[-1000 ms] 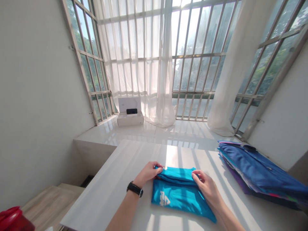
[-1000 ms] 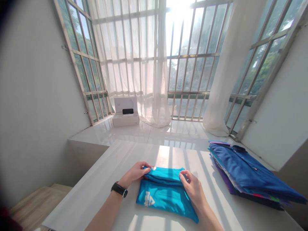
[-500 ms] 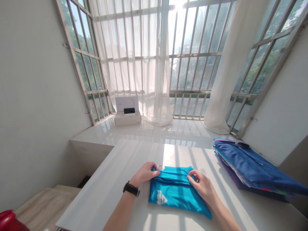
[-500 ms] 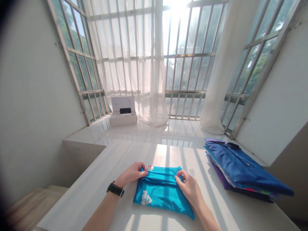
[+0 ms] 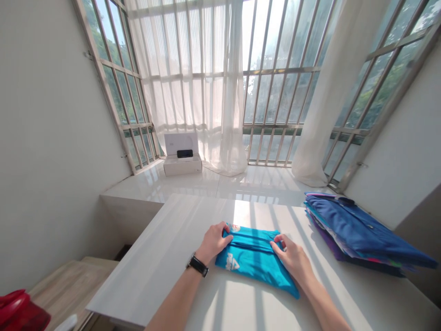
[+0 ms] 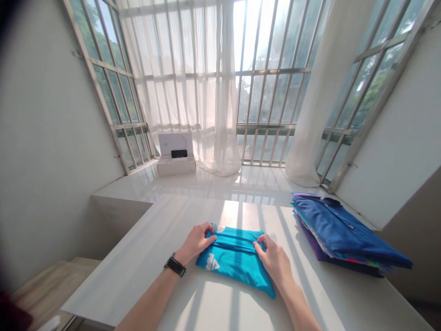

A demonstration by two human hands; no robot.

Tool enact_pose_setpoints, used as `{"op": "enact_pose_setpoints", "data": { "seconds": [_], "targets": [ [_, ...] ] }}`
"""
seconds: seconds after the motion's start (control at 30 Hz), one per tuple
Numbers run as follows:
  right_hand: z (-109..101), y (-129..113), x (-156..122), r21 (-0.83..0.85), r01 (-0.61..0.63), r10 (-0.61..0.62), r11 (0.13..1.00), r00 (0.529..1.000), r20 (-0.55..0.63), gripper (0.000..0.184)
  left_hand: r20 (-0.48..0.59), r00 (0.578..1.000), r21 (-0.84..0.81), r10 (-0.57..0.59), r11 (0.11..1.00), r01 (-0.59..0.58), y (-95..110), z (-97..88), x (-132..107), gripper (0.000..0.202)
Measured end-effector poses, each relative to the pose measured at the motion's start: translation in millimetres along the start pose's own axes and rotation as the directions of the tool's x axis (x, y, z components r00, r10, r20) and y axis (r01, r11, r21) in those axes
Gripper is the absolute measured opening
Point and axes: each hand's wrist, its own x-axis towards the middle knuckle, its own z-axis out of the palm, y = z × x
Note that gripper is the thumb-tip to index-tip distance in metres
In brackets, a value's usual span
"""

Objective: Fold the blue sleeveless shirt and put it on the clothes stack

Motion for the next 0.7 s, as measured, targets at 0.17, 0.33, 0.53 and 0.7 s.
{"op": "enact_pose_setpoints", "data": {
  "seconds": [0.17, 0.33, 0.53, 0.7],
  "targets": [
    [-3, 0, -3, -0.026, 0.003, -0.004, 1.000, 1.000, -0.031, 0.028, 0.006, 0.994, 0.108, -0.105, 0.989, 0.103, -4, -7.4, -1, 0.006],
    [-6, -5, -4, -0.017, 0.124, -0.125, 0.992, 0.988, -0.090, 0.027, 0.033, 0.986, 0.155, -0.166, 0.975, 0.159, -9, -16.1, 0, 0.020],
    [0, -12, -5, 0.046, 0.318, -0.317, 0.947, 0.948, -0.030, 0.030, 0.141, 0.974, 0.131, -0.179, 0.978, 0.160, -8, -20.7, 1, 0.045],
    [5, -13, -5, 0.075, 0.362, -0.366, 0.929, 0.930, 0.045, 0.027, 0.265, 0.955, 0.073, -0.130, 0.991, 0.114, -9, -25.6, -1, 0.032]
  ]
}}
